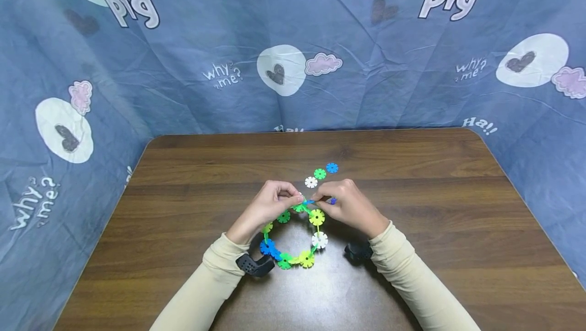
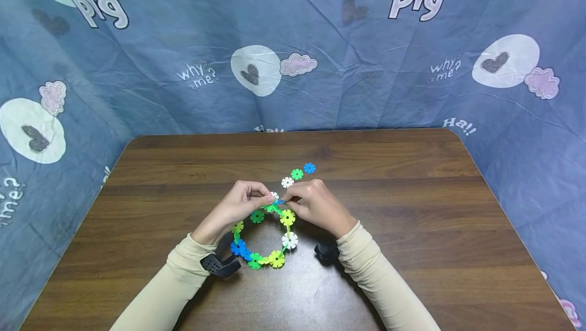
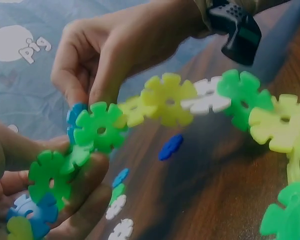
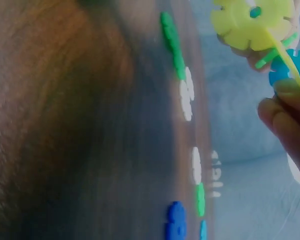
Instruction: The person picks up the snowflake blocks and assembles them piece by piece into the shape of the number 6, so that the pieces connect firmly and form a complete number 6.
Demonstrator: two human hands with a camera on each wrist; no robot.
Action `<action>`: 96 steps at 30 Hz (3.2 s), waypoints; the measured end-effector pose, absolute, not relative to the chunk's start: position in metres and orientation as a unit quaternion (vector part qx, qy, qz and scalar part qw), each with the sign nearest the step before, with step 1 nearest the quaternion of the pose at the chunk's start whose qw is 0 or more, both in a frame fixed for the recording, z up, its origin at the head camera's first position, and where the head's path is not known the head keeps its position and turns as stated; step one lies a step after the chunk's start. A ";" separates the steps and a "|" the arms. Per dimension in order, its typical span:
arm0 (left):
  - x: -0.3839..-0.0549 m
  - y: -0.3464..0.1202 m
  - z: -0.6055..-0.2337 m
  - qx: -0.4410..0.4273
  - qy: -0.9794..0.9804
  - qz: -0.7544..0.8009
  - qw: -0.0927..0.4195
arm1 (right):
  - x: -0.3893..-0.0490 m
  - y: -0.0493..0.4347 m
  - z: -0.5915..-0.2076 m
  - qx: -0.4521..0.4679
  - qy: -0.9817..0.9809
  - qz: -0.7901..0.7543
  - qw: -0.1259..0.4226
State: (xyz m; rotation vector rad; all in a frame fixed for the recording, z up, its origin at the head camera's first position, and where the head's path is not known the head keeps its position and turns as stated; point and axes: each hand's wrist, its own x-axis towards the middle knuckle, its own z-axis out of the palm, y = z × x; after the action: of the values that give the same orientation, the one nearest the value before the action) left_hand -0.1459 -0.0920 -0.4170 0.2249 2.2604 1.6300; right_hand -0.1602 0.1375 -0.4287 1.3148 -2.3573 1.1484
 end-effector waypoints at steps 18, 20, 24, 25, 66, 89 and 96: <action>-0.151 -0.116 -0.405 0.170 0.800 0.536 0.211 | -0.179 0.141 -0.423 0.353 -0.842 0.406 -0.036; -0.151 -0.117 -0.405 0.177 0.798 0.533 0.216 | -0.185 0.141 -0.425 0.343 -0.855 0.386 -0.043; -0.152 -0.115 -0.407 0.183 0.792 0.539 0.221 | -0.198 0.137 -0.431 0.348 -0.878 0.325 -0.050; -0.152 -0.115 -0.408 0.180 0.790 0.542 0.222 | -0.201 0.135 -0.433 0.348 -0.885 0.305 -0.054; -0.149 -0.108 -0.410 0.147 0.793 0.542 0.237 | -0.165 0.147 -0.421 0.160 -0.735 0.630 -0.192; -0.148 -0.107 -0.412 0.168 0.780 0.559 0.225 | -0.163 0.144 -0.418 0.157 -0.736 0.631 -0.186; -0.148 -0.106 -0.413 0.165 0.782 0.558 0.222 | -0.163 0.144 -0.418 0.164 -0.741 0.623 -0.188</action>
State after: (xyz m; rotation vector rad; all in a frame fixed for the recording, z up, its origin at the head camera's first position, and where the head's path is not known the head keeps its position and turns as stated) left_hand -0.1478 -0.1058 -0.4129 0.4561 2.1599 1.5426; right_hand -0.1633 0.1440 -0.4183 0.5867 -2.6559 2.2341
